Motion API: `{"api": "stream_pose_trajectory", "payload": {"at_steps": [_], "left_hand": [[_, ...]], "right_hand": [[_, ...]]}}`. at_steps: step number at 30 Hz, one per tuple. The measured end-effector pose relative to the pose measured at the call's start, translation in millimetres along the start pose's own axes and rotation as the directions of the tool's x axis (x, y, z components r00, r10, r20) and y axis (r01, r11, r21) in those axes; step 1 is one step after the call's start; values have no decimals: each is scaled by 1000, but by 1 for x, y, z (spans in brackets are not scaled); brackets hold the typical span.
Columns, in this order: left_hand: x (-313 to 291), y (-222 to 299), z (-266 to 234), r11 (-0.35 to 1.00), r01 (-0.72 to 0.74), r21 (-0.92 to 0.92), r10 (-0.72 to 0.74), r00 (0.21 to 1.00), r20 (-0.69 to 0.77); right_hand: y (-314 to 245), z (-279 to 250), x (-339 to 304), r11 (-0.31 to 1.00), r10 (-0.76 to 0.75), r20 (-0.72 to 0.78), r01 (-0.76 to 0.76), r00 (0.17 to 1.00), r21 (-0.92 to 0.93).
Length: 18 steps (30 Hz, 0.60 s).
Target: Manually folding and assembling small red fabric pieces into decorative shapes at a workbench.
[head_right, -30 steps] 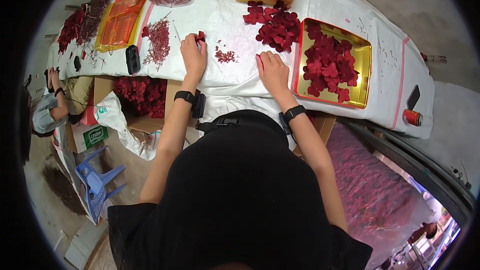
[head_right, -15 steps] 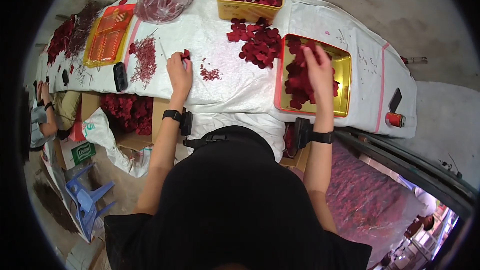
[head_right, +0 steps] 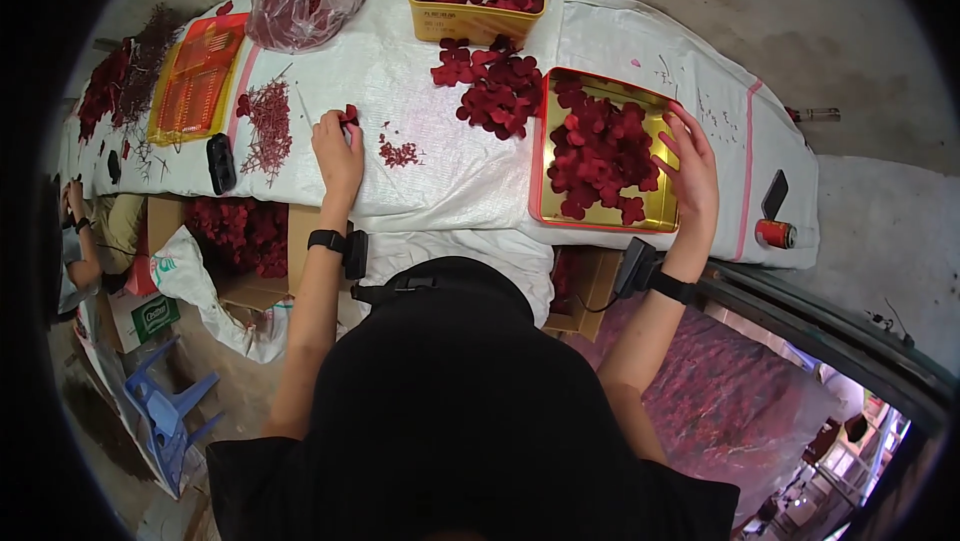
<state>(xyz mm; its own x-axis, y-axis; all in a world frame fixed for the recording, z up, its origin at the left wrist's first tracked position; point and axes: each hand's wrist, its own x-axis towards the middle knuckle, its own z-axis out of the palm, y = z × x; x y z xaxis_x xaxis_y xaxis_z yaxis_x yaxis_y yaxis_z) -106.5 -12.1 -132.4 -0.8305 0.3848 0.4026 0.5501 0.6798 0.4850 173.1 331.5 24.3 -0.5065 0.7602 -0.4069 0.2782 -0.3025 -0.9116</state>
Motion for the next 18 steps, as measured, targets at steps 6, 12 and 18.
{"api": "stream_pose_trajectory", "payload": {"at_steps": [6, 12, 18], "left_hand": [[0, 0, -1, 1000, -1, -1, 1, 1000, -2], [-2, 2, -1, 1000, 3, -9, -3, 1000, -13], [-3, 1, -1, 1000, 11, -4, -11, 1000, -19]], "right_hand": [[65, 12, 38, 742, -54, 381, 292, 923, -603], [104, 26, 52, 400, -401, 187, 355, 897, -845], [66, -24, 59, 683, -157, 152, 219, 976, -697]]}}
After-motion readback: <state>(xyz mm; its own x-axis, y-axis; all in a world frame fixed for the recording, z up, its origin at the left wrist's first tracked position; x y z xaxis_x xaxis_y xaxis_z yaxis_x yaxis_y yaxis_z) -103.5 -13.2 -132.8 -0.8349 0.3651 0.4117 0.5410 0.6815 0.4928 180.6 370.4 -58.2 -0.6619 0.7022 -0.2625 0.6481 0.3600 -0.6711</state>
